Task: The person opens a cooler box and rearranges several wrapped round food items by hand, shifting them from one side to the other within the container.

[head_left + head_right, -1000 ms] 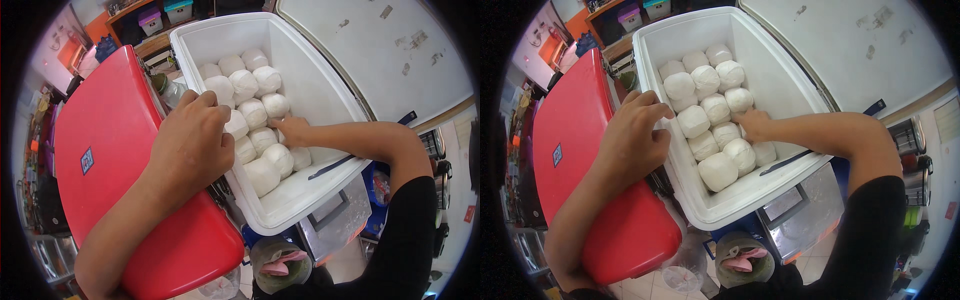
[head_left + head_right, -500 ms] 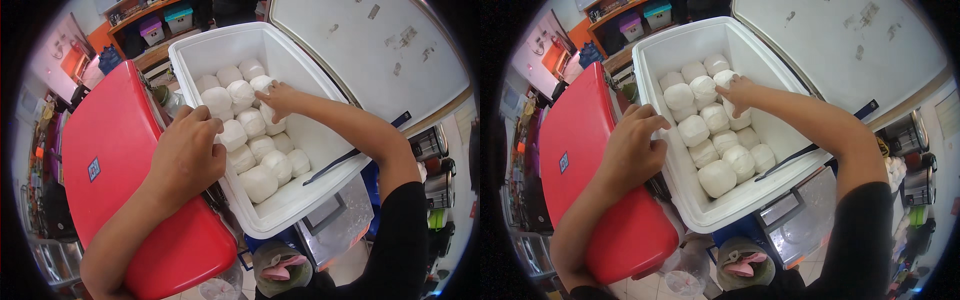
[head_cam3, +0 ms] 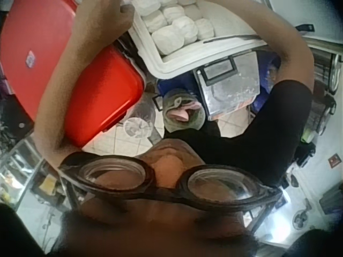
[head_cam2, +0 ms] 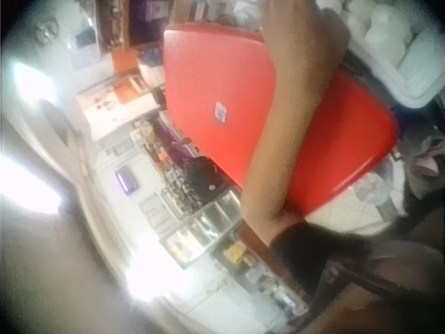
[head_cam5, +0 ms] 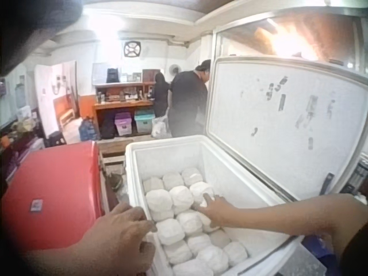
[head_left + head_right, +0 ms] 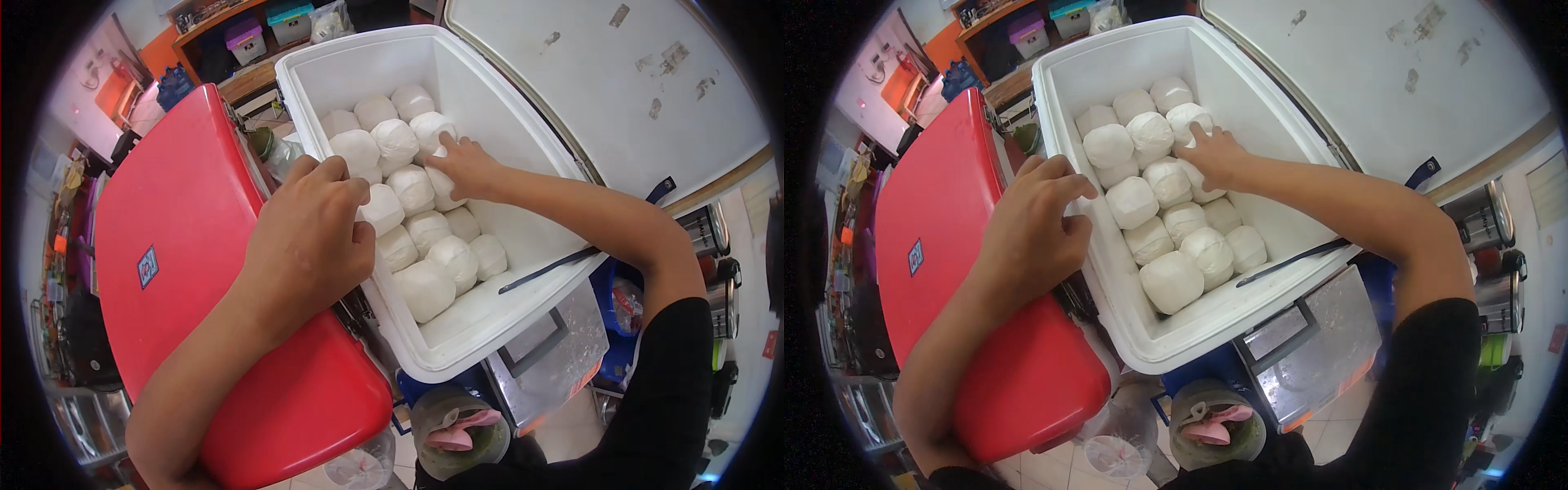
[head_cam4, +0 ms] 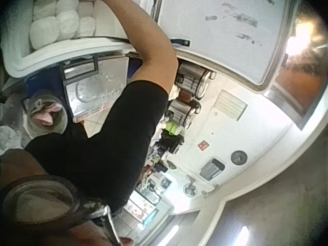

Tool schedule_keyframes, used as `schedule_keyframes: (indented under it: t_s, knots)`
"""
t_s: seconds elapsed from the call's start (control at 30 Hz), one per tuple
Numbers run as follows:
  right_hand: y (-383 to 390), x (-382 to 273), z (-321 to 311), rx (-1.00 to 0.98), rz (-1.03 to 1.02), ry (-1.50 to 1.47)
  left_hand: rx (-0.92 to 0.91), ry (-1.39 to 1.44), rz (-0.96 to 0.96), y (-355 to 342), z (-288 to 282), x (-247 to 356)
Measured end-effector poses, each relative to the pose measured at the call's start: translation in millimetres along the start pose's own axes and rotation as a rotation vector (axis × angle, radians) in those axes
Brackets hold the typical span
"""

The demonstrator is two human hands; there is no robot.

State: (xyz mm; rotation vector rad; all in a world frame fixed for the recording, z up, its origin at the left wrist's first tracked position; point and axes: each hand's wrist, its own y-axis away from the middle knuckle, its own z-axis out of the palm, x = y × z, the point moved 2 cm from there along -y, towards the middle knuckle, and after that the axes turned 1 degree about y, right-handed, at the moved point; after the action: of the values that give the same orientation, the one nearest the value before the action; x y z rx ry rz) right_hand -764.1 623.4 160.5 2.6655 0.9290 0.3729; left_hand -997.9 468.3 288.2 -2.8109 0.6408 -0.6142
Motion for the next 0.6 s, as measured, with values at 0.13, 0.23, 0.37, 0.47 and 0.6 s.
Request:
schedule_keyframes:
  t_s: [0.13, 0.23, 0.37, 0.47, 0.6]
  knots:
    - [-15, -3, 17, -0.058, 0.037, -0.040, -0.015, -0.012, -0.004, 1, 0, 0]
    - [-24, 6, 29, 0.152, 0.072, -0.014, -0.001, -0.010, 0.011, -1, -1, 2]
    - [-38, 16, 27, 0.142, 0.046, -0.023, 0.021, -0.004, 0.015, 1, 2, 1]
    - [-39, 20, 24, 0.097, 0.028, 0.021, 0.002, -0.014, 0.007, 0, 3, 0]
    - [-26, 25, 21, 0.149, -0.014, 0.120, 0.014, -0.021, 0.019, 1, 1, 1]
